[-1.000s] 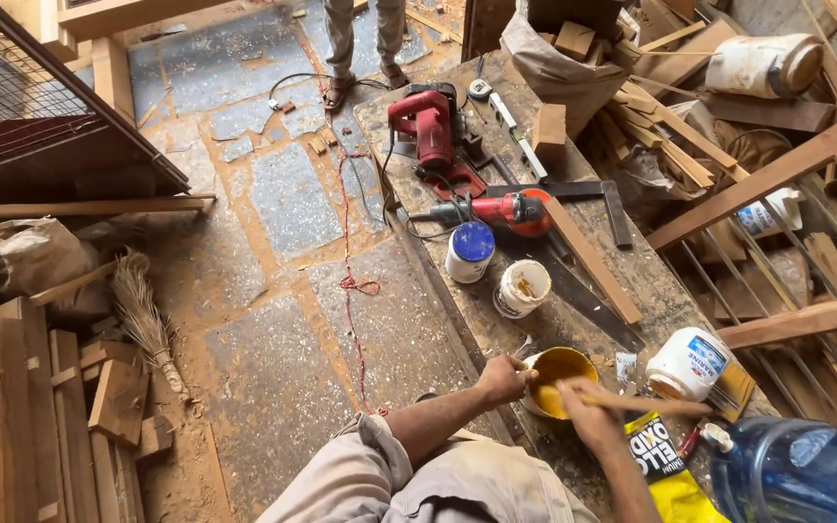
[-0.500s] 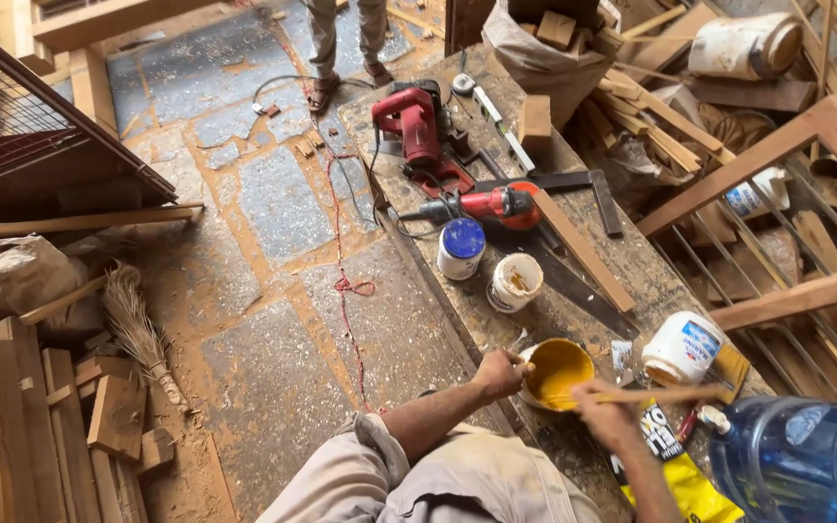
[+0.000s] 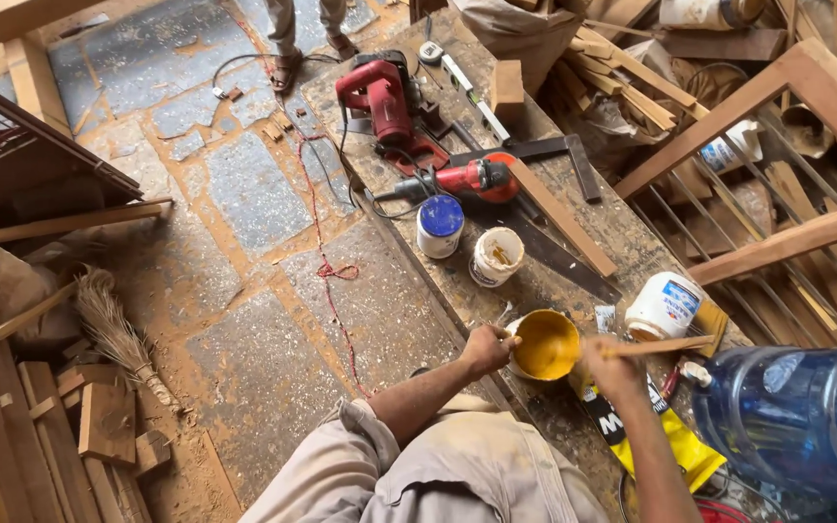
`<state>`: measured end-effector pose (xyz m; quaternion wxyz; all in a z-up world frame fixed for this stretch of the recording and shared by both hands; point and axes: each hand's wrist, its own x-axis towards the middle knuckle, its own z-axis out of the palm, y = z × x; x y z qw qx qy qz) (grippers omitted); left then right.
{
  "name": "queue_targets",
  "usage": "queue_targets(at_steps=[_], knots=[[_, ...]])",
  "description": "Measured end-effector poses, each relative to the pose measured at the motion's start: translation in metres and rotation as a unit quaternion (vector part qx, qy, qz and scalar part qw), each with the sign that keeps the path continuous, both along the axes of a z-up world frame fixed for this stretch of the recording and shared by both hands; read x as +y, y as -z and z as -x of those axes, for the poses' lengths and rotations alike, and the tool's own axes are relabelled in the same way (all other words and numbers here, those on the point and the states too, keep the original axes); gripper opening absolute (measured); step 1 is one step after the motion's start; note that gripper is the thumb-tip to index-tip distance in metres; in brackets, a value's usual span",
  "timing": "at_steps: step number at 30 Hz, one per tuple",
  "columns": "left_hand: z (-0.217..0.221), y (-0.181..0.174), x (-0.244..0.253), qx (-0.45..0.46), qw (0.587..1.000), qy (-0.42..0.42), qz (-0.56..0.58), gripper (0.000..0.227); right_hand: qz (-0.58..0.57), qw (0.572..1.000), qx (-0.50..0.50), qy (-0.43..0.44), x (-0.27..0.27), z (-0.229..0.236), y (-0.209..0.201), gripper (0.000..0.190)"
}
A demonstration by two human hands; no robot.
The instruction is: The person is mixing yellow paint and then applying it to a large wooden door or window frame using a brush.
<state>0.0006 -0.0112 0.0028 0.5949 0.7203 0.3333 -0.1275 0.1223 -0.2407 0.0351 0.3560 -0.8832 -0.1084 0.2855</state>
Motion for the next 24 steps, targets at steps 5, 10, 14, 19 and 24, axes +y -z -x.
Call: queue_targets(at_steps=[5,10,14,19,24], knots=[[-0.002,-0.002,0.003,0.015,0.999,0.033,-0.001,0.041,-0.112,0.985,-0.129,0.008,0.029,0.008,0.023,0.026],[0.001,0.009,0.003,-0.046,0.997,0.035,-0.052,0.040,-0.011,0.994,-0.038,-0.100,0.008,0.018,-0.007,0.025],[0.000,0.002,0.002,-0.010,1.000,0.023,-0.015,0.042,0.011,0.996,-0.087,-0.012,0.020,0.005,-0.022,0.023],[-0.009,0.029,0.013,-0.002,0.999,0.045,-0.001,0.043,0.044,0.993,-0.108,0.014,0.037,0.009,-0.001,0.026],[-0.006,0.108,0.004,-0.085,0.984,0.061,-0.145,0.037,-0.045,0.991,-0.013,-0.121,-0.029,-0.015,0.062,0.037]])
